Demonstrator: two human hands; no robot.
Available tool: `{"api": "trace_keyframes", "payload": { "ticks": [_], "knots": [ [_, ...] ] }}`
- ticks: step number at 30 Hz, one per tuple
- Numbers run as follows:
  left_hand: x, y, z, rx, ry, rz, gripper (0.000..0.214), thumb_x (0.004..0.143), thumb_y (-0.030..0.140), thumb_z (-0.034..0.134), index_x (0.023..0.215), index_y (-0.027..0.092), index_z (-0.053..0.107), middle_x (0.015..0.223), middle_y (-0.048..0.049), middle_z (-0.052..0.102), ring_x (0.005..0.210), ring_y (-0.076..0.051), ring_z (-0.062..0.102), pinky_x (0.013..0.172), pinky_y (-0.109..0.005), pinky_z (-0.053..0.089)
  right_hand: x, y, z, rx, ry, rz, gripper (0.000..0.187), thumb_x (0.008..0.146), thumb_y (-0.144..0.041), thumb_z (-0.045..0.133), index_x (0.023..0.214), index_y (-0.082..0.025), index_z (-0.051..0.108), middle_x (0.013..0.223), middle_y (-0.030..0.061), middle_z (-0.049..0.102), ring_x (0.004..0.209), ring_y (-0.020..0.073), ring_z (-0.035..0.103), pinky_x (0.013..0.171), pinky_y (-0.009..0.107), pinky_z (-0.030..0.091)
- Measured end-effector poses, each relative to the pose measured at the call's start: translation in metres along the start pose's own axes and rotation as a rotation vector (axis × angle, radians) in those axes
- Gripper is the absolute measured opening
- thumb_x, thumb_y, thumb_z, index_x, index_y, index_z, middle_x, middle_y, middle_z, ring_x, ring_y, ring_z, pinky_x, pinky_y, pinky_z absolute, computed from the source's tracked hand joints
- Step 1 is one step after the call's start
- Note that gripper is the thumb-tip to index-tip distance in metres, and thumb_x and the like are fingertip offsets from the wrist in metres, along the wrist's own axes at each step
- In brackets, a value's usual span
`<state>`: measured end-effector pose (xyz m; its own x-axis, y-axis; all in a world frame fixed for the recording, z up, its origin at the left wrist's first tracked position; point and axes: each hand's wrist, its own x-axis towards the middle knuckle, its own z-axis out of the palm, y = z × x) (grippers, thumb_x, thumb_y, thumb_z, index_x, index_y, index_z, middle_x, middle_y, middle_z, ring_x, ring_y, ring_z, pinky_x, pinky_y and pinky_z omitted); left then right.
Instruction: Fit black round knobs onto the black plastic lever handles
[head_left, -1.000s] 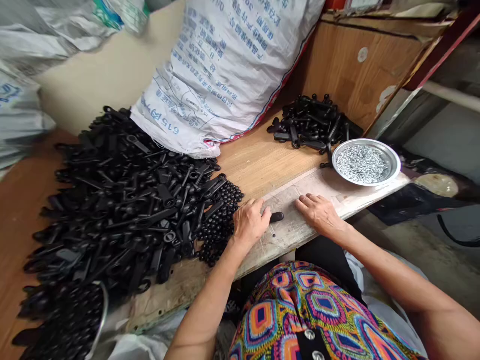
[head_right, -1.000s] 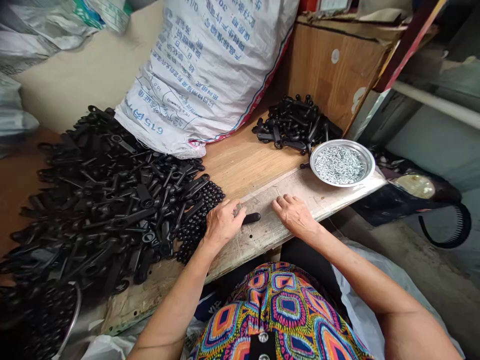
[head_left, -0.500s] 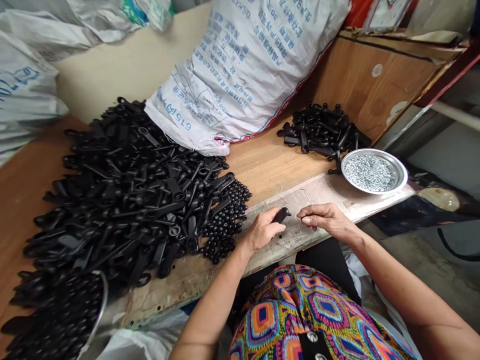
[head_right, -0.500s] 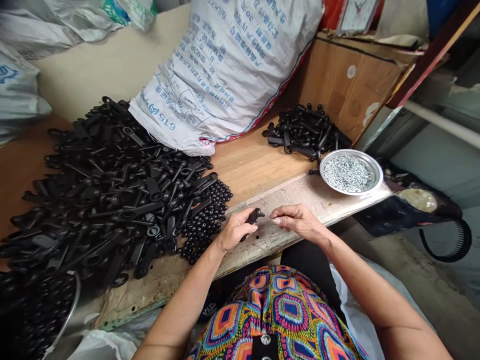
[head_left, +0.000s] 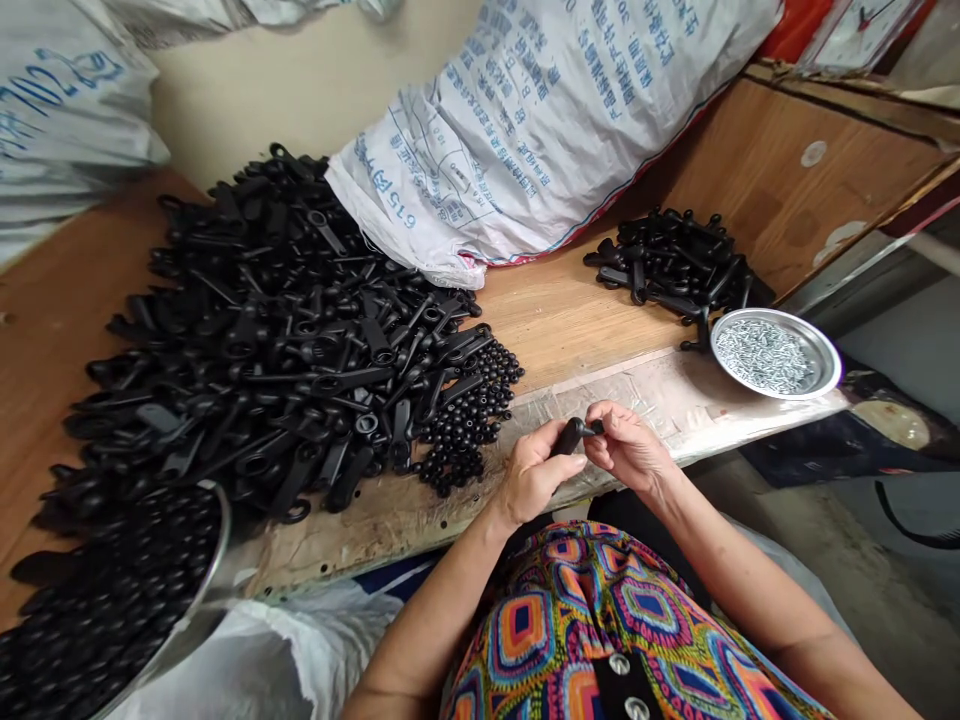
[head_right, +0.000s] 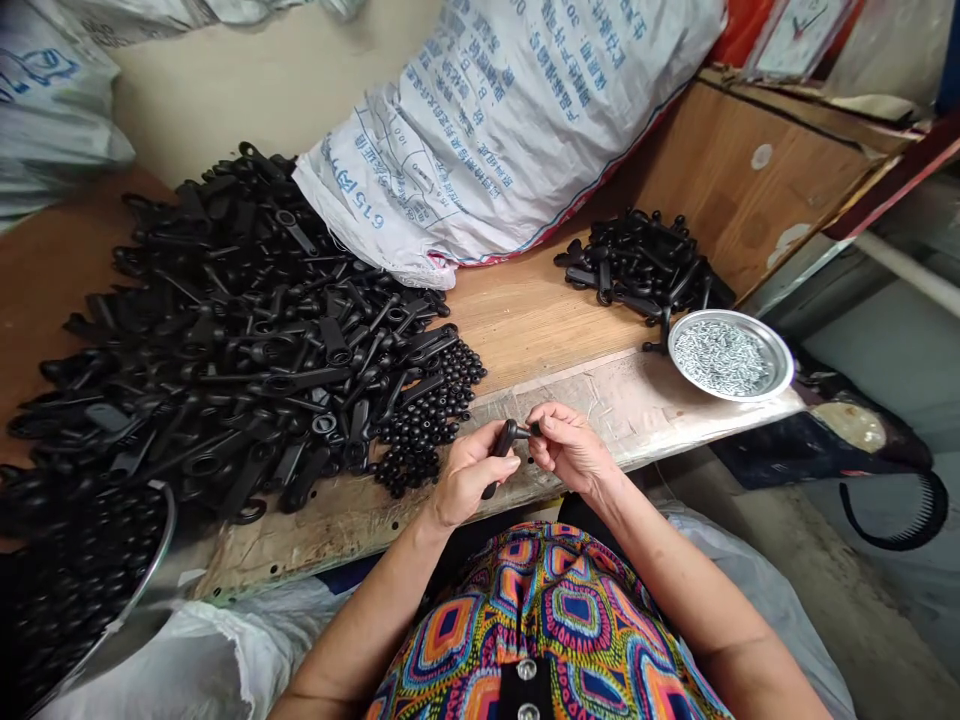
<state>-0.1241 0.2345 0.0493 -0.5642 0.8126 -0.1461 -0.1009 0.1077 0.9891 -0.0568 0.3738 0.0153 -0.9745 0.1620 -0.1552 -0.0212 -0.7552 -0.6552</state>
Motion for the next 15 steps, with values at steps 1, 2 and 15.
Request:
{"api": "trace_keyframes", "payload": {
  "ticks": [1,2,15],
  "knots": [
    [-0.001,-0.001,-0.001,0.021,0.013,0.007,0.017,0.071,0.026,0.054,0.084,0.015,0.056,0.057,0.005,0.042,0.051,-0.007,0.035,0.05,-0.02,0.028,0.0,0.002,0.001,0.008,0.003,0.009,0.028,0.061,-0.038,0.074,0.074,-0.018,0.059,0.044,-0.005,0.05,0.035,0.0064,0.041,0.033,0.016,0.026],
    [-0.001,-0.001,-0.001,0.044,0.028,0.015,0.016,0.072,0.026,0.054,0.083,0.015,0.055,0.057,0.0051,0.042,0.052,-0.007,0.035,0.051,-0.02,0.029,0.001,0.003,0.003,0.012,0.008,0.016,0.029,0.06,-0.038,0.074,0.074,-0.018,0.058,0.044,-0.0052,0.05,0.035,0.0062,0.041,0.033,0.016,0.026],
    [-0.005,-0.007,-0.01,0.28,0.122,0.122,0.026,0.075,0.025,0.051,0.099,0.017,0.056,0.068,0.0038,0.049,0.064,-0.01,0.044,0.062,-0.021,0.037,0.008,0.013,0.015,-0.07,0.148,-0.053,0.026,0.059,-0.033,0.075,0.064,-0.014,0.058,0.04,-0.0037,0.051,0.032,0.0068,0.042,0.03,0.016,0.025]
  ]
}}
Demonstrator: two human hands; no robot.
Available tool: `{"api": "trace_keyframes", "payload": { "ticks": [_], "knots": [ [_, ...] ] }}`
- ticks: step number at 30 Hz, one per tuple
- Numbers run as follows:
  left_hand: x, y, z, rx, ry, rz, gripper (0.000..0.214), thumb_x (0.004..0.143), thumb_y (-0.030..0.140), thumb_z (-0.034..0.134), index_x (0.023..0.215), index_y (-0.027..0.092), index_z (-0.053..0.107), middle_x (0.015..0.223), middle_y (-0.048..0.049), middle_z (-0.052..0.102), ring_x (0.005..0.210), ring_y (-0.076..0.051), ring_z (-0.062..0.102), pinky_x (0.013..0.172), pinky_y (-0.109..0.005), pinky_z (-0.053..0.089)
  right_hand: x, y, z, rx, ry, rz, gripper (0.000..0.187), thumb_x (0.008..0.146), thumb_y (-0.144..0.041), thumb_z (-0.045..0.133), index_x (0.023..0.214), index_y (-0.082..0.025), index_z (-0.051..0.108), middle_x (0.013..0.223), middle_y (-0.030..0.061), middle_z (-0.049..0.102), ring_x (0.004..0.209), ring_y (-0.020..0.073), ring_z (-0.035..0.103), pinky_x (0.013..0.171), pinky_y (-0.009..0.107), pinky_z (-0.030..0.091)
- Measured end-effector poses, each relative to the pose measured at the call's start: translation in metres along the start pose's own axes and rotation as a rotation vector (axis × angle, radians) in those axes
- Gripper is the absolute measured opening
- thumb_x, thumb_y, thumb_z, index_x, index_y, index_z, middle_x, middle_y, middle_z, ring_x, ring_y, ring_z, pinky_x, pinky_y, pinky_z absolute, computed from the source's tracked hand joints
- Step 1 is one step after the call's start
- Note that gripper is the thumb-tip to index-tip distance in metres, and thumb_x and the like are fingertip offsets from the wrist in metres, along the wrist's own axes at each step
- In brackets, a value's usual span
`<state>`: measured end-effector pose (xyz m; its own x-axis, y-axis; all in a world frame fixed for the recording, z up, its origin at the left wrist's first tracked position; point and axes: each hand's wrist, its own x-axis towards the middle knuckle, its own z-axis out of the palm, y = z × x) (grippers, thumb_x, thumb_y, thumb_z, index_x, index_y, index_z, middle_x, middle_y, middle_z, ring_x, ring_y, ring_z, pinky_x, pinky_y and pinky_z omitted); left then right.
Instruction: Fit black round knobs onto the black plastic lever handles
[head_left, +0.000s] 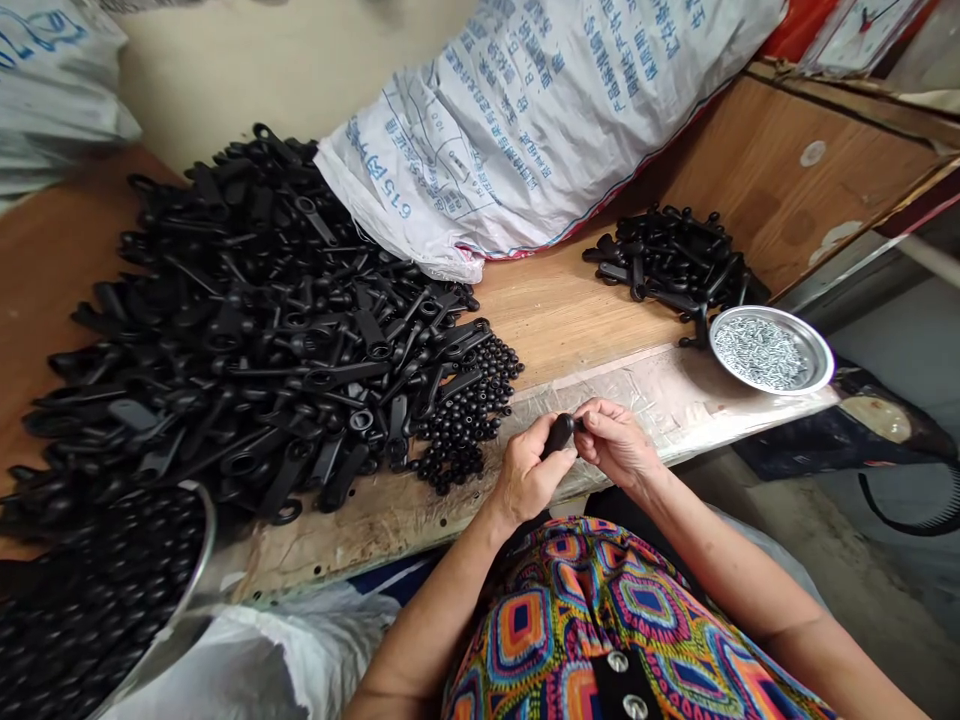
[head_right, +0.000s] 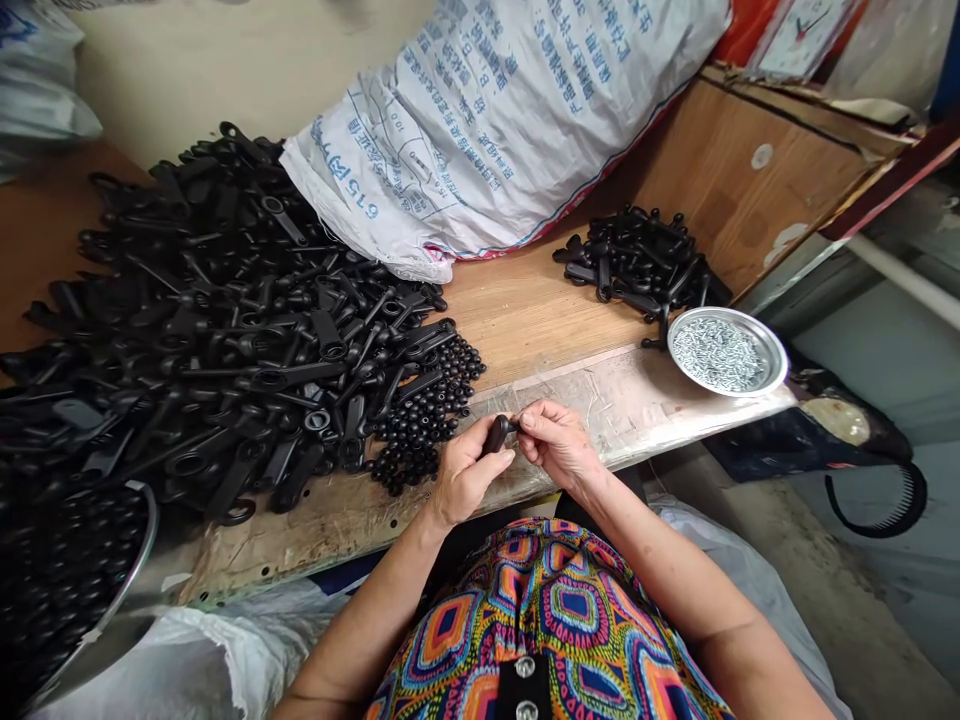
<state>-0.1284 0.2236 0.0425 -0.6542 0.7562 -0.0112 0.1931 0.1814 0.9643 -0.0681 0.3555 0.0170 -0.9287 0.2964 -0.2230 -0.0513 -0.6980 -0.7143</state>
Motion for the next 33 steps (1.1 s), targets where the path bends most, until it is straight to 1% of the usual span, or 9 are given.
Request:
{"api": "trace_keyframes", "payload": {
  "ticks": [6,11,14,17,20,24,29,31,33],
  "knots": [
    [0.004,0.0,-0.002,0.07,0.009,0.023,0.028,0.078,0.023,0.046,0.105,0.018,0.053,0.085,0.0003,0.059,0.077,-0.013,0.053,0.074,-0.023,0.042,0.005,0.004,0.002,0.015,0.024,0.009,0.024,0.063,-0.033,0.073,0.064,-0.014,0.059,0.04,-0.0035,0.052,0.032,0.0061,0.042,0.029,0.015,0.026],
    [0.005,0.0,-0.001,0.081,-0.005,0.008,0.027,0.08,0.023,0.045,0.106,0.019,0.05,0.083,0.0008,0.058,0.076,-0.012,0.053,0.075,-0.023,0.042,0.002,0.001,-0.007,0.021,-0.107,0.045,0.021,0.069,-0.028,0.069,0.08,-0.011,0.065,0.055,0.0021,0.062,0.043,0.0091,0.054,0.037,0.016,0.042],
    [0.006,0.0,0.001,0.072,-0.031,0.007,0.026,0.081,0.023,0.044,0.106,0.018,0.05,0.081,0.0002,0.058,0.076,-0.012,0.053,0.075,-0.024,0.043,-0.001,0.001,-0.014,0.034,-0.154,0.048,0.019,0.071,-0.025,0.068,0.083,-0.011,0.066,0.059,0.0036,0.064,0.048,0.0109,0.058,0.041,0.019,0.047],
    [0.006,0.0,0.004,0.095,-0.058,0.008,0.027,0.081,0.023,0.043,0.106,0.017,0.05,0.08,-0.0004,0.059,0.075,-0.012,0.053,0.074,-0.025,0.043,-0.003,0.004,-0.02,0.042,-0.148,0.022,0.017,0.072,-0.026,0.067,0.082,-0.012,0.066,0.058,0.003,0.064,0.047,0.0112,0.058,0.04,0.019,0.048],
    [0.006,-0.001,0.006,0.19,-0.045,-0.001,0.031,0.081,0.022,0.042,0.111,0.017,0.048,0.083,-0.0017,0.06,0.076,-0.013,0.055,0.074,-0.025,0.044,-0.005,0.005,-0.023,0.032,-0.119,-0.012,0.016,0.072,-0.027,0.068,0.08,-0.012,0.066,0.055,0.0021,0.063,0.043,0.0107,0.057,0.037,0.019,0.046],
    [0.004,0.0,0.011,0.339,-0.035,0.022,0.041,0.081,0.021,0.042,0.121,0.016,0.042,0.084,-0.0034,0.063,0.076,-0.014,0.058,0.072,-0.025,0.045,-0.01,0.003,-0.019,0.017,-0.1,-0.036,0.017,0.071,-0.027,0.068,0.076,-0.012,0.065,0.052,0.0019,0.062,0.041,0.0109,0.055,0.036,0.019,0.045],
    [0.004,-0.004,0.023,0.427,0.022,-0.009,0.043,0.081,0.021,0.04,0.124,0.014,0.039,0.075,-0.003,0.065,0.07,-0.015,0.061,0.068,-0.025,0.047,-0.016,0.008,-0.014,0.035,-0.044,-0.095,0.015,0.07,-0.027,0.068,0.072,-0.013,0.063,0.051,0.0008,0.06,0.04,0.0105,0.054,0.036,0.019,0.044],
    [0.007,-0.009,0.027,0.484,0.026,-0.005,0.043,0.082,0.023,0.04,0.124,0.013,0.038,0.078,-0.0045,0.066,0.074,-0.016,0.063,0.068,-0.025,0.048,-0.014,0.009,-0.021,0.022,-0.026,-0.091,0.017,0.071,-0.03,0.068,0.074,-0.013,0.064,0.051,0.0001,0.06,0.04,0.0102,0.053,0.036,0.02,0.043],
    [0.013,-0.013,0.026,0.586,-0.025,0.021,0.044,0.082,0.023,0.04,0.124,0.013,0.039,0.085,-0.0067,0.067,0.079,-0.018,0.063,0.07,-0.027,0.048,-0.009,0.001,-0.033,-0.121,-0.047,-0.018,0.021,0.071,-0.033,0.067,0.075,-0.013,0.064,0.053,0.0008,0.06,0.041,0.0103,0.053,0.037,0.02,0.043]
  ]
}}
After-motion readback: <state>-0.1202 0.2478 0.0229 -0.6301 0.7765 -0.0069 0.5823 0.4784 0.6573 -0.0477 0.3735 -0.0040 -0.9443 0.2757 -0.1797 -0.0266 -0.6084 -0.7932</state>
